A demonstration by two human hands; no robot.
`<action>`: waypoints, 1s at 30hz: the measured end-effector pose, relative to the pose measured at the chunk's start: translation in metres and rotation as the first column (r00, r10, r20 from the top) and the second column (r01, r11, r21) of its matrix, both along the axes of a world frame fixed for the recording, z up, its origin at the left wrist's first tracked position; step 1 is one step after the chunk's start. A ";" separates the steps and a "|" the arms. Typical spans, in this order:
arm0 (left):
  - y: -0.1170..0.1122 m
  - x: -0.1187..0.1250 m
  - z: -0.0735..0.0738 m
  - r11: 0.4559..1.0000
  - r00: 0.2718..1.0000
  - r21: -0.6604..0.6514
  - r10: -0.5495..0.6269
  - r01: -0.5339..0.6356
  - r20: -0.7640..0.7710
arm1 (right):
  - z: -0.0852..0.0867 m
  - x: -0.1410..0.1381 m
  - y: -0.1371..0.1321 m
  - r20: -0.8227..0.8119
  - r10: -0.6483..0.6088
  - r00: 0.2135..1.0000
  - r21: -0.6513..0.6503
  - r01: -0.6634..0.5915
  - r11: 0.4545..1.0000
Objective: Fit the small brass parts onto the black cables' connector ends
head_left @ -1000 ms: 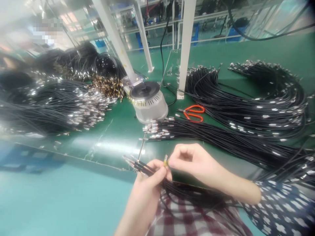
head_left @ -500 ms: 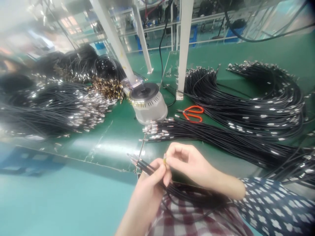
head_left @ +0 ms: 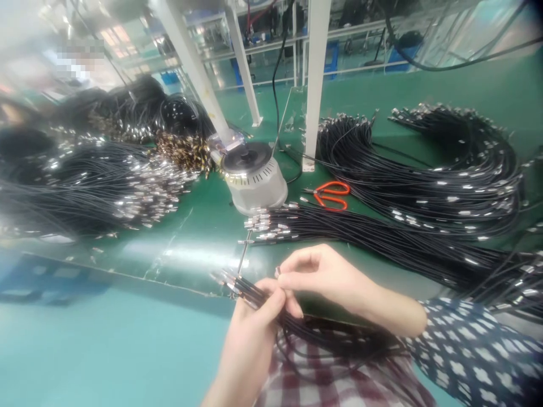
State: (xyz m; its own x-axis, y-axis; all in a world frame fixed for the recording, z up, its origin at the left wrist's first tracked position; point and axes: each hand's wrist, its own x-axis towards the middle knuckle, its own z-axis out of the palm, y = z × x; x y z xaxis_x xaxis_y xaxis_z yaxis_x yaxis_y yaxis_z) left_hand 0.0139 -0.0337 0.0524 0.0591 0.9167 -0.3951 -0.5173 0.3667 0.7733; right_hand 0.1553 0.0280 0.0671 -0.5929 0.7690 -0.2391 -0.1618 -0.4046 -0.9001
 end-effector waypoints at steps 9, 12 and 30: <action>0.007 -0.010 -0.009 0.986 0.969 -0.039 -0.152 0.162 0.193 | -0.012 0.003 0.010 0.138 0.021 0.990 0.053 -0.028 0.998; 0.008 -0.010 -0.010 0.984 0.964 0.006 -0.174 0.176 0.200 | -0.013 0.003 0.010 0.181 -0.047 0.982 0.094 0.030 0.995; 0.043 -0.037 0.007 0.937 0.931 -0.019 -0.348 0.348 -0.112 | -0.005 -0.012 -0.043 0.476 0.315 0.821 0.677 -0.571 0.464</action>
State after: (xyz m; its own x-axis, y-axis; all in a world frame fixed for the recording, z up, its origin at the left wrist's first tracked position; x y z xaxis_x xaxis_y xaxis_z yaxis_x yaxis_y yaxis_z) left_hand -0.0226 0.0092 0.0595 0.3302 0.8472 -0.4162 -0.2677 0.5069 0.8194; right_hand 0.1430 -0.0155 0.0617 -0.9238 0.3682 0.1047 0.1048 0.5064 -0.8559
